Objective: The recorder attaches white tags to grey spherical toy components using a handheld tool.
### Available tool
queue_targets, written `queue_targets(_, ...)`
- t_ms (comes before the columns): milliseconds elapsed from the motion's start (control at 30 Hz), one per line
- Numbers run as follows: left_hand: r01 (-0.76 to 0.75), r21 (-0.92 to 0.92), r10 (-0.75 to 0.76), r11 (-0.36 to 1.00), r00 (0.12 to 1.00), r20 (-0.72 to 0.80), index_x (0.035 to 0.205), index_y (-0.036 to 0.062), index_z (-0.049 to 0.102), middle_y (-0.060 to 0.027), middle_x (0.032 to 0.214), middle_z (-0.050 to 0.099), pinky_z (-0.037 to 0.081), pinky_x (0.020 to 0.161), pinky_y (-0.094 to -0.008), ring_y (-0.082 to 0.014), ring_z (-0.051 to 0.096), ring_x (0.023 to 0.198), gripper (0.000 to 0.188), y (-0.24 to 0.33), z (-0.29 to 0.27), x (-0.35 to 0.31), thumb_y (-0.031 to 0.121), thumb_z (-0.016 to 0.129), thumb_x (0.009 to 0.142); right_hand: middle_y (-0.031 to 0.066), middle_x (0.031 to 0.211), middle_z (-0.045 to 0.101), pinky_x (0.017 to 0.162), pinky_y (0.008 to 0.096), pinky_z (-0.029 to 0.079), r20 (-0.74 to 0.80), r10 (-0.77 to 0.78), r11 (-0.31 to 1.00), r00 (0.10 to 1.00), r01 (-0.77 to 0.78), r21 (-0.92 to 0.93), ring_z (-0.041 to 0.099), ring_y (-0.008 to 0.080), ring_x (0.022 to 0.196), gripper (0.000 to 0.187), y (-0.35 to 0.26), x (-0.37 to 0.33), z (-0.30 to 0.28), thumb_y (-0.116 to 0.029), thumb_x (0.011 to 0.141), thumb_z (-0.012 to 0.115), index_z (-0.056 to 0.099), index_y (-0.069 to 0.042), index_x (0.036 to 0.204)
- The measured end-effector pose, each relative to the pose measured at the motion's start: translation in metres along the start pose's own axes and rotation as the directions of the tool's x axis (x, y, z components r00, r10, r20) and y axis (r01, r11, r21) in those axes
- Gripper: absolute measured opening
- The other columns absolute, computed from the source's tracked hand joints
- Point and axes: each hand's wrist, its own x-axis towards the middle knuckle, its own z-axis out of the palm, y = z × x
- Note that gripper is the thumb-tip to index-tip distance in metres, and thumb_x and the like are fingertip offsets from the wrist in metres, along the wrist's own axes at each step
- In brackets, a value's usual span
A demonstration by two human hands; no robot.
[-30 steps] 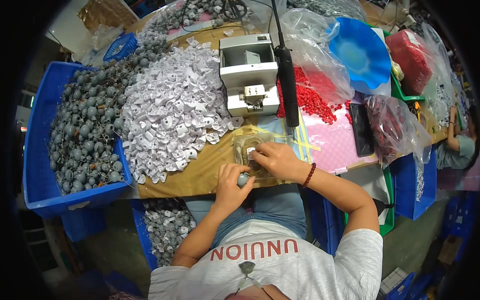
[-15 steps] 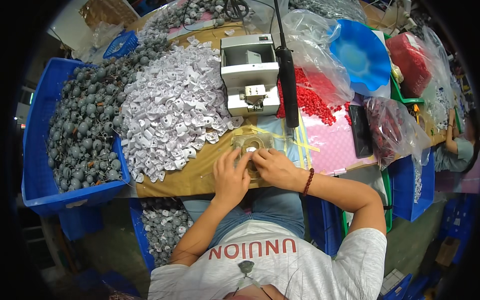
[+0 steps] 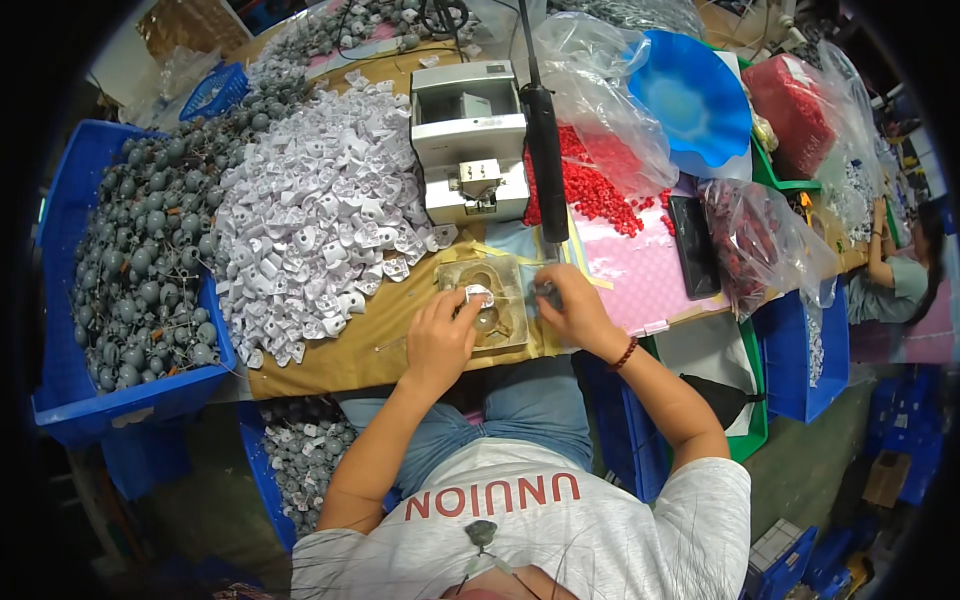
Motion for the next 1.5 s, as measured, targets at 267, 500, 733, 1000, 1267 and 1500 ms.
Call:
queue_targets(267,-0.01,-0.012,0.011,1.0,1.0,0.018,0.119,0.0132,0.069,-0.0082,0.116,0.063,0.05,0.085,-0.0405,-0.0278,0.061,0.111,0.046,-0.004,-0.001,-0.001,0.002,0.069,0.075,-0.0025,0.093,0.058,0.065,0.0217,0.043,0.438,0.247,0.042,0.864,-0.461,0.886,0.053,0.0057,0.077,0.026,-0.001,0.024,-0.002,-0.008,0.095,0.068,0.061,-0.006,0.119)
queue_targets(500,-0.047,-0.035,0.047,0.998,0.999,0.007,0.116,0.0098,0.069,-0.0093,0.115,0.063,0.051,0.087,-0.0416,-0.0289,0.061,0.111,0.04,-0.007,-0.003,0.0,0.003,0.069,0.076,-0.0028,0.087,0.064,0.062,0.0221,0.047,0.408,0.235,0.265,0.882,-0.462,0.846,0.058,0.0071,0.068,0.032,-0.033,0.048,-0.004,-0.008,0.092,0.073,0.064,-0.004,0.122)
queue_targets(733,-0.064,-0.056,0.063,0.996,0.998,-0.012,0.103,0.0073,0.071,-0.0105,0.112,0.066,0.052,0.086,-0.0422,-0.0299,0.064,0.108,0.024,-0.011,-0.006,0.003,0.007,0.071,0.079,0.0058,0.078,0.07,0.061,0.0271,0.051,0.215,0.136,0.963,0.967,-0.18,0.201,0.067,0.0111,0.071,0.028,-0.043,0.056,0.019,-0.017,0.087,0.08,0.068,0.001,0.103)
queue_targets(1000,0.061,-0.119,-0.059,0.991,0.998,0.021,0.113,0.0065,0.067,-0.0098,0.11,0.065,0.05,0.089,-0.0423,-0.0303,0.062,0.107,0.034,-0.008,-0.005,0.007,0.01,0.074,0.08,0.0097,0.073,0.065,0.058,0.0386,0.051,0.046,0.006,0.992,0.999,0.0,-0.125,0.066,0.0285,0.065,0.045,-0.049,0.051,0.029,-0.032,0.084,0.08,0.061,-0.007,0.115)
queue_targets(1267,0.061,-0.027,-0.06,0.998,0.998,0.037,0.12,0.0064,0.065,-0.0083,0.108,0.064,0.047,0.09,-0.0425,-0.0301,0.058,0.109,0.044,-0.006,0.0,0.025,0.017,0.075,0.079,0.0107,0.092,0.066,0.064,0.0361,0.051,-0.045,-0.02,0.998,0.999,0.023,0.057,0.066,0.0235,0.076,0.051,-0.029,0.066,0.015,-0.024,0.087,0.077,0.055,-0.006,0.129)
queue_targets(1500,0.088,-0.028,-0.088,0.996,0.996,0.027,0.113,0.0061,0.067,-0.0078,0.099,0.064,0.05,0.083,-0.0415,-0.0282,0.06,0.099,0.04,-0.003,0.002,0.032,0.012,0.073,0.075,0.0148,0.115,0.065,0.079,0.0328,0.053,-0.458,0.085,0.996,0.885,-0.088,0.017,0.066,0.0206,0.093,0.056,0.025,0.14,-0.019,-0.015,0.086,0.077,0.052,0.0,0.134)
